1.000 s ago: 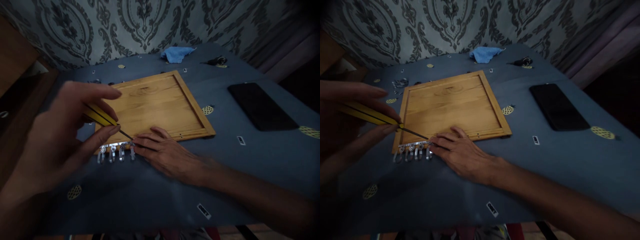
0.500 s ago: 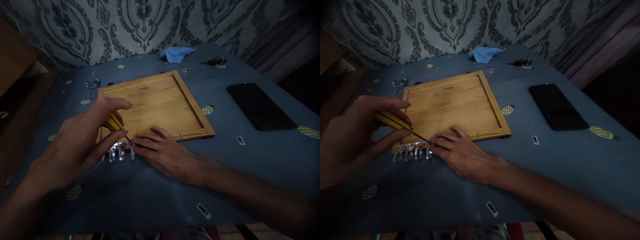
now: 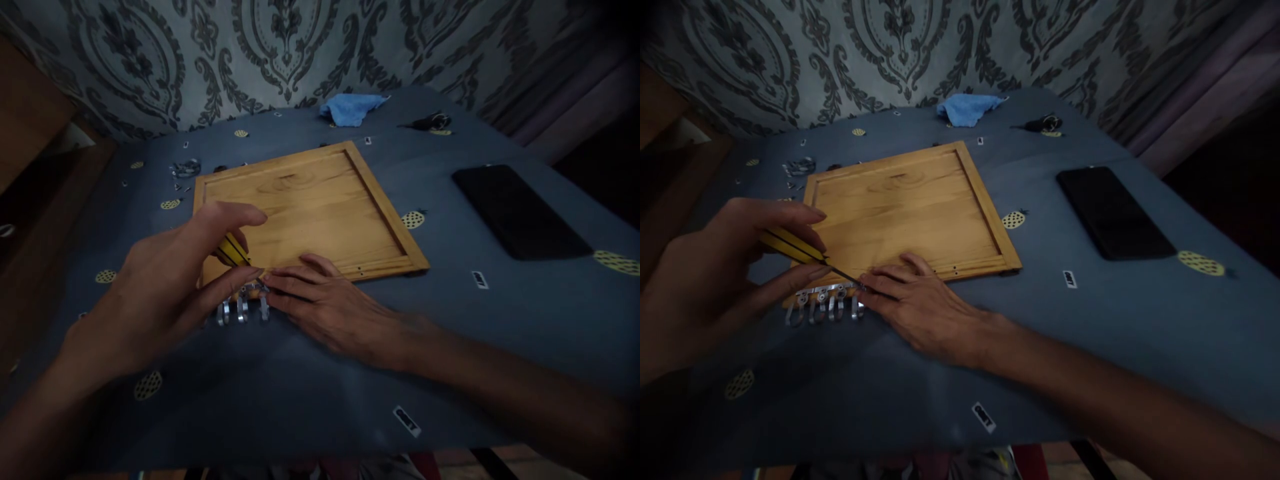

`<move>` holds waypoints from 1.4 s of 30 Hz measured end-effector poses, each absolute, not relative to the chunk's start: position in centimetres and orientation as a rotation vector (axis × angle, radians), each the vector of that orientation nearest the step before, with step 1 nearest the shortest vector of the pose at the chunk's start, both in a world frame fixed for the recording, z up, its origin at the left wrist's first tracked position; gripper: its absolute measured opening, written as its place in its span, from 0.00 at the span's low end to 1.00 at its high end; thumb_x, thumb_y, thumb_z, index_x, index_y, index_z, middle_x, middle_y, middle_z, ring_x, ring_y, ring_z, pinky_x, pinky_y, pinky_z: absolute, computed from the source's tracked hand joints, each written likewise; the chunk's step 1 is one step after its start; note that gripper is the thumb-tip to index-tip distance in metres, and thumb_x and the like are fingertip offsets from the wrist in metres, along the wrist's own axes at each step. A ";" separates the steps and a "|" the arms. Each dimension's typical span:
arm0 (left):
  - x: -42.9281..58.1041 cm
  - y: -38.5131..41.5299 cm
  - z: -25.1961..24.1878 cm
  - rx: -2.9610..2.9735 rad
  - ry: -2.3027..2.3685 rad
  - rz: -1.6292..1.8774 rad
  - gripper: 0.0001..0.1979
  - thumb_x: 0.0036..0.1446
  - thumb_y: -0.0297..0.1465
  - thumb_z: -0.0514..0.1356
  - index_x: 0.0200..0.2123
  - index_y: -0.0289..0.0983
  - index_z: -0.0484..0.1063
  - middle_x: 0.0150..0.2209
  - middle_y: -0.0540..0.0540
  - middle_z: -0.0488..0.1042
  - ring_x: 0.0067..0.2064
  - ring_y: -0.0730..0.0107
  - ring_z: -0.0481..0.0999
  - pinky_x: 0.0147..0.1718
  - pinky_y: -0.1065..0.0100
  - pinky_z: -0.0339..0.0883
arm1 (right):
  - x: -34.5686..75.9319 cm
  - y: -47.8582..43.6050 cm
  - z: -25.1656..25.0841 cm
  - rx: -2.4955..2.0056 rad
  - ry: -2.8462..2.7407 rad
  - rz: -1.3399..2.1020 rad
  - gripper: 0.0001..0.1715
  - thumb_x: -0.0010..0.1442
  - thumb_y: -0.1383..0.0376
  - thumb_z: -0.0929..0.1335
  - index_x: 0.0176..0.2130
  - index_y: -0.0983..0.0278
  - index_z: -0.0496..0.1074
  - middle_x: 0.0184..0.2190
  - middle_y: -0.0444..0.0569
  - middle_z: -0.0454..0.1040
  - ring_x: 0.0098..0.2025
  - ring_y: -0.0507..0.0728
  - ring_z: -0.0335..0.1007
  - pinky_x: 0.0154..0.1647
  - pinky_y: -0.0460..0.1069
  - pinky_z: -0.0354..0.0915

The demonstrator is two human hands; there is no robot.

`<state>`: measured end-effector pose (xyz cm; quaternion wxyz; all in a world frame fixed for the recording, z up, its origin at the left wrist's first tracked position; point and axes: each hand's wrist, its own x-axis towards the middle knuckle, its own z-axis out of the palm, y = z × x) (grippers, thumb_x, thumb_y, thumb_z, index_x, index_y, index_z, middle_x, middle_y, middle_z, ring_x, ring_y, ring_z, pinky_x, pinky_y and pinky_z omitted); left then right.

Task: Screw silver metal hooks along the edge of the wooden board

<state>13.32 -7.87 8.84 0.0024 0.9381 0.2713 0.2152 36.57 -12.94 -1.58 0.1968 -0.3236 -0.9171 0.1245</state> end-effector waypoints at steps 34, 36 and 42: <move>13.3 -7.7 8.5 2.867 0.982 0.742 0.24 0.70 0.44 0.57 0.64 0.41 0.61 0.41 0.50 0.75 0.37 0.71 0.80 0.32 0.71 0.76 | 36.6 -12.9 -1.8 -0.889 -2.558 0.320 0.22 0.74 0.68 0.62 0.64 0.64 0.71 0.64 0.55 0.73 0.68 0.60 0.63 0.70 0.63 0.54; 13.4 -7.6 8.5 2.885 0.963 0.734 0.24 0.70 0.44 0.57 0.64 0.41 0.61 0.40 0.51 0.75 0.37 0.70 0.80 0.31 0.71 0.75 | 36.6 -12.9 -1.8 -0.895 -2.556 0.320 0.22 0.74 0.68 0.62 0.63 0.64 0.71 0.64 0.55 0.73 0.68 0.60 0.63 0.70 0.63 0.54; 13.3 -7.7 8.5 2.927 0.952 0.735 0.24 0.71 0.46 0.56 0.62 0.40 0.63 0.39 0.51 0.76 0.35 0.72 0.80 0.30 0.73 0.74 | 36.6 -12.9 -1.6 -0.905 -2.565 0.344 0.22 0.73 0.69 0.62 0.63 0.64 0.71 0.64 0.55 0.73 0.68 0.61 0.63 0.71 0.63 0.53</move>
